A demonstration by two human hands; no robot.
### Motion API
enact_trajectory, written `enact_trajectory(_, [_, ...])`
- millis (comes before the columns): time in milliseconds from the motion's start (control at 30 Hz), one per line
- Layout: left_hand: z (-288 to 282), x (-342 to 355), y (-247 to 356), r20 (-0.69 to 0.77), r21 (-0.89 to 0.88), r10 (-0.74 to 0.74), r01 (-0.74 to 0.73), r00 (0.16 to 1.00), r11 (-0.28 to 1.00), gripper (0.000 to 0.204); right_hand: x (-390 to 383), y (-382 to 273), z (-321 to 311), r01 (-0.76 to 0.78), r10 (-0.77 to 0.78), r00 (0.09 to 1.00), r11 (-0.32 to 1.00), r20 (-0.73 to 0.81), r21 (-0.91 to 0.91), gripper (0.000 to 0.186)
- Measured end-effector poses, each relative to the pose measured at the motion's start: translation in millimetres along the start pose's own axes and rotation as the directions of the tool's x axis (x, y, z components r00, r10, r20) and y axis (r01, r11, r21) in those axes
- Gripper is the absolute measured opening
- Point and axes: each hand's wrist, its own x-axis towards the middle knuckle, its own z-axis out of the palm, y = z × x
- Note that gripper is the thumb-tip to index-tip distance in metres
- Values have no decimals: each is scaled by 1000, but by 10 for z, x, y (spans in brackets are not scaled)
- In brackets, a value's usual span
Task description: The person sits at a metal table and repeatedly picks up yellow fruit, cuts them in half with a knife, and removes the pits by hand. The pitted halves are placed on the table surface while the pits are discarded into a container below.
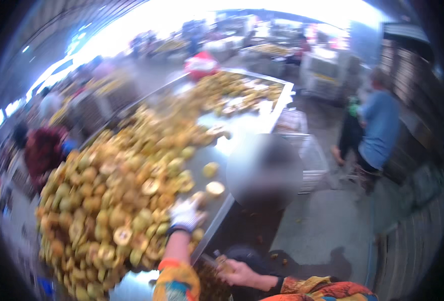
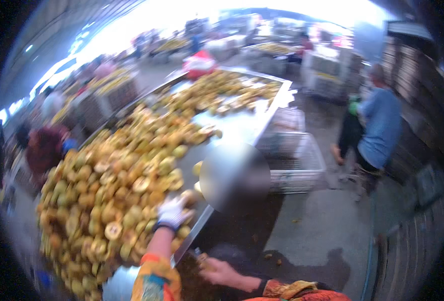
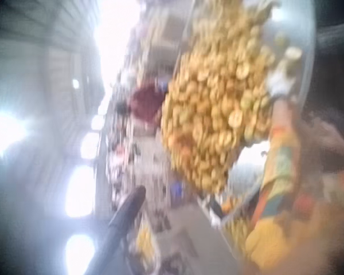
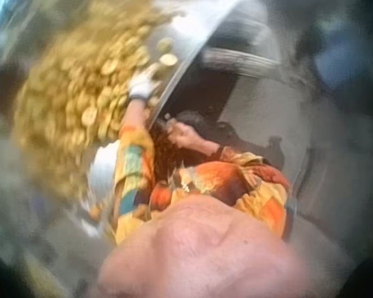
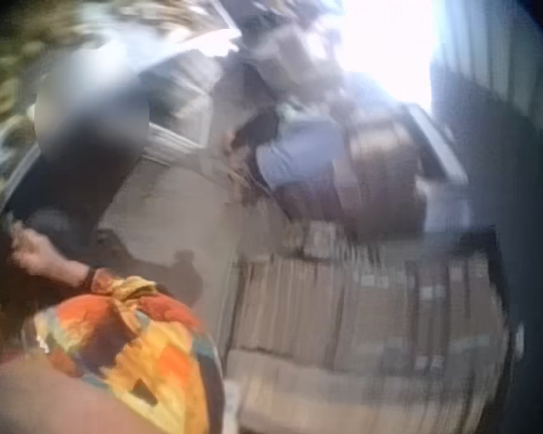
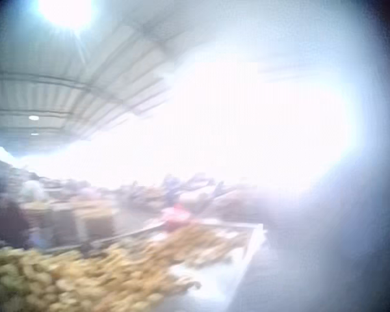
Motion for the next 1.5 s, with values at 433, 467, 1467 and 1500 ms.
enact_trajectory(433, [-61,-617,-131,155,109,-42,26,987,994,72,36,-218,6,128,-127,991,991,30,-32,30])
enact_trajectory(467, [23,-697,-175,93,93,13,-22,996,995,72,10,-233,2,128,-126,992,991,29,-44,30])
enact_trajectory(1467, [-440,-4428,-829,-421,-708,-875,517,239,481,30,-48,402,1006,295,-218,945,892,245,-344,32])
enact_trajectory(1500, [-438,-4385,-844,-476,-619,-830,560,289,550,33,-49,431,1015,284,-198,949,876,247,-390,30])
